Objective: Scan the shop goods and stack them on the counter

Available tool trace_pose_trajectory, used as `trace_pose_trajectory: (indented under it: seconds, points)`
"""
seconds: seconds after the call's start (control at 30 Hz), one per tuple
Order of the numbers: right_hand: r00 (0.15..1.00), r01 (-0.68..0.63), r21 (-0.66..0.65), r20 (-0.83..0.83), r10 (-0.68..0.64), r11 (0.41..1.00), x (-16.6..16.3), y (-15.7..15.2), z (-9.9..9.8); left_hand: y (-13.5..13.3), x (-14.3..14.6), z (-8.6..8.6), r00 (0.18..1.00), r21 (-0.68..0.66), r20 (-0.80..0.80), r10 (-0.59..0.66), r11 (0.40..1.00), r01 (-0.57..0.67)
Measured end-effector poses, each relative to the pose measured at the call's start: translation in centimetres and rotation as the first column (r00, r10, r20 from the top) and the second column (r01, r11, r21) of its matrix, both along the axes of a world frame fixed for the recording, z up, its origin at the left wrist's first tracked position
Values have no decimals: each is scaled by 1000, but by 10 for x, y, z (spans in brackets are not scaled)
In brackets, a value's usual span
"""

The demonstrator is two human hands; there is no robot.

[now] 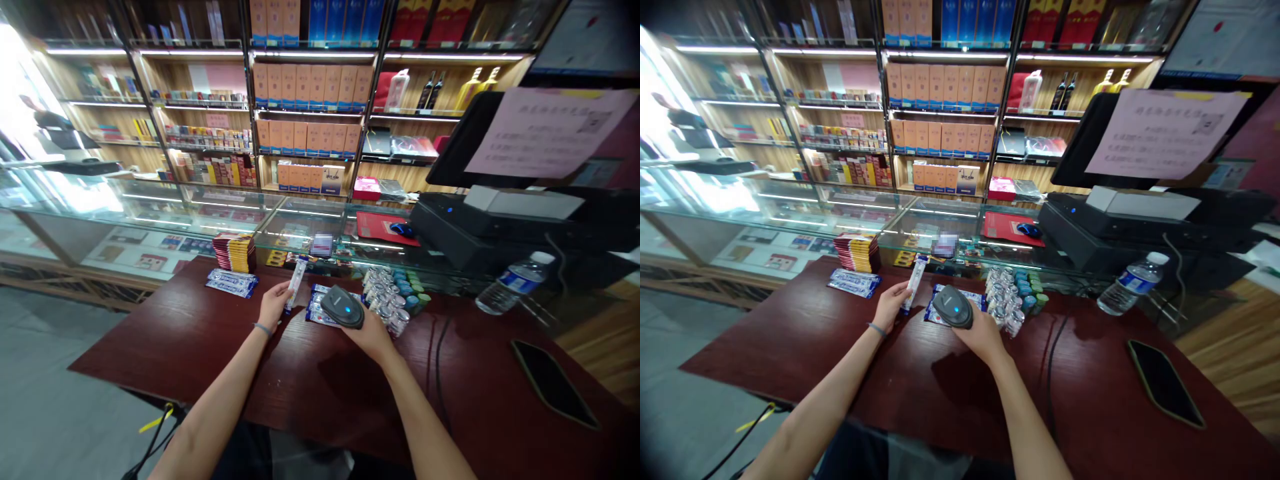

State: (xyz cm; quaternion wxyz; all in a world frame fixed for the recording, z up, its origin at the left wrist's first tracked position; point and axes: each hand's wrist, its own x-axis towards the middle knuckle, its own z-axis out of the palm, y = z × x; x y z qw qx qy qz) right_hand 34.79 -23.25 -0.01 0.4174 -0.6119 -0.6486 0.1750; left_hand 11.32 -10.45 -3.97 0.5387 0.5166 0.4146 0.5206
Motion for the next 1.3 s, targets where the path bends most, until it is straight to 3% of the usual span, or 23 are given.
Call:
trace_pose_trajectory:
  seconds: [0.1,0.5,0.7,0.87,0.97,1.07,1.2,1.3]
  points:
    - [1000,4,4,19,-4,1000,1,0,0,-2,0,3,998,25,-70,2,1000,0]
    - [995,63,24,-81,-61,998,2,0,1,4,-1,-7,997,-13,75,14,1000,-13]
    - [990,84,72,-118,-76,994,3,0,2,19,-19,3,977,200,-31,209,959,-199]
    - [987,82,100,-146,-67,992,4,2,1,41,-68,21,922,380,-155,355,883,-276]
    - [990,77,90,-128,-65,993,10,6,-4,46,-108,26,858,490,-275,434,831,-263]
    - [991,83,83,-115,-73,993,16,9,-11,47,-148,23,714,607,-444,541,768,-205]
    - [990,120,78,-88,-113,990,19,10,-17,53,-189,12,570,654,-598,563,754,-59]
    - [985,157,77,-81,-151,985,18,9,-20,61,-203,4,488,652,-674,555,757,39]
